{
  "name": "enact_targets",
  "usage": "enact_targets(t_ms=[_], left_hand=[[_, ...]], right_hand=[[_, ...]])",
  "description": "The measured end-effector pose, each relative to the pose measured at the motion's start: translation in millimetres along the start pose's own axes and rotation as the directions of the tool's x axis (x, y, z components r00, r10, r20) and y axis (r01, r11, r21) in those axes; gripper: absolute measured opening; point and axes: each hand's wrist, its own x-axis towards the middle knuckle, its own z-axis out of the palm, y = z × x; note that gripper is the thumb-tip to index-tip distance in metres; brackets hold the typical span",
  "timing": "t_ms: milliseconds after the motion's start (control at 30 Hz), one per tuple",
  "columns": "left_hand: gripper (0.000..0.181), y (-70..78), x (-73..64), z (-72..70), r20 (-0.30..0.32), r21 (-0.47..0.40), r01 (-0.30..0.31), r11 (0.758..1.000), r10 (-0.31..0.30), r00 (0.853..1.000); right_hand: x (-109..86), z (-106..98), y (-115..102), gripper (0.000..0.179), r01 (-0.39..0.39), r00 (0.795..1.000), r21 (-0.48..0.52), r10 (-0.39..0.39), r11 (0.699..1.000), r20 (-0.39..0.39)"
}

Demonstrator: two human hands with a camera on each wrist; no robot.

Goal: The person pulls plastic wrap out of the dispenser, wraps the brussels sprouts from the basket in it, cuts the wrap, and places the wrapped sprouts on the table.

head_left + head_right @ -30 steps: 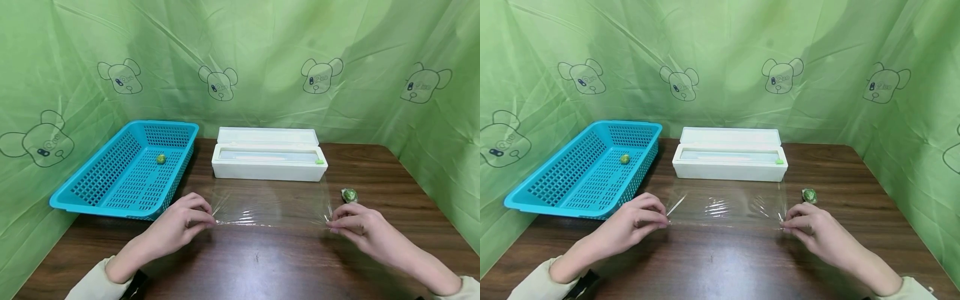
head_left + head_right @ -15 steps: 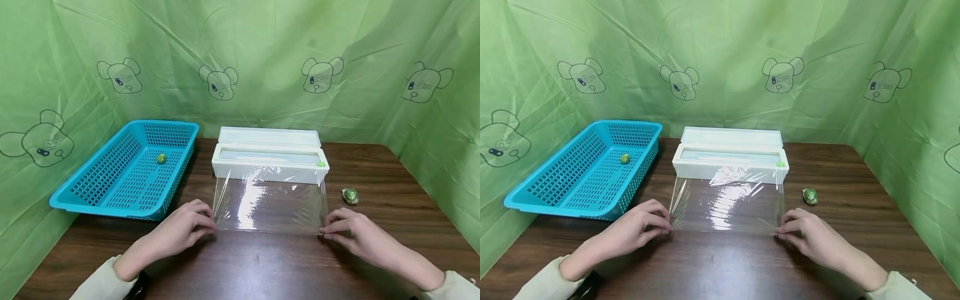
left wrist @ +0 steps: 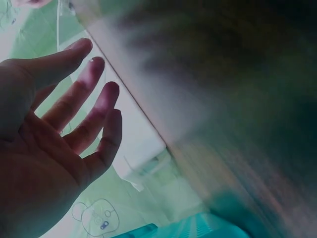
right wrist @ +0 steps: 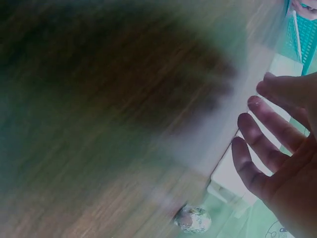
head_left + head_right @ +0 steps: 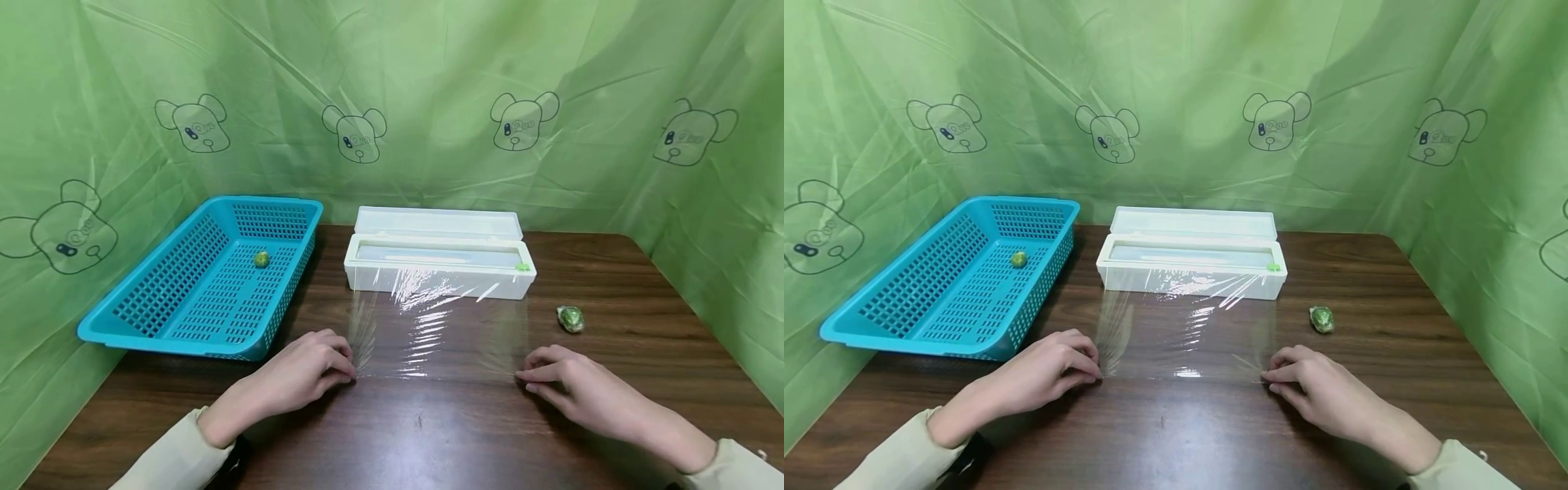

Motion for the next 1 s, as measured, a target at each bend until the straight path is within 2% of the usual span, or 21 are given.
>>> enact_targets(t_ms=[133,333,567,800,900,1000], left_hand=[[0.011,-1.0,2.2,-0.3,0.026,0.021,-0.015,1.0,0.015,1.0],[0.013,-1.4,5.6,0.8,0.076,0.025,-0.007,1.0,0.005,0.997],[0.017,-0.2,11.1,2.3,0.091,0.002,0.051,0.999,-0.051,0.995],[0.024,-0.3,16.9,2.8,0.129,-0.033,0.121,0.992,-0.116,0.985],[0.021,-2.2,18.4,3.4,0.146,-0.064,0.131,0.989,-0.12,0.982],[0.018,-5.1,20.3,4.7,0.142,-0.089,0.112,0.99,-0.099,0.985]], right_hand=[[0.5,1,-2,0.026,-0.017,0.999,-0.023,0.018,1.0,0.034],[2.4,3,-1,0.029,-0.012,1.0,-0.034,0.013,0.999,0.017],[11.6,7,8,0.035,0.012,0.999,0.021,-0.011,1.0,-0.03],[17.5,12,16,0.028,0.051,0.998,0.04,-0.049,0.998,-0.05],[18.3,13,17,0.029,0.047,0.998,0.031,-0.045,0.998,-0.053],[18.9,14,16,0.032,0.035,0.998,0.028,-0.033,0.999,-0.049]])
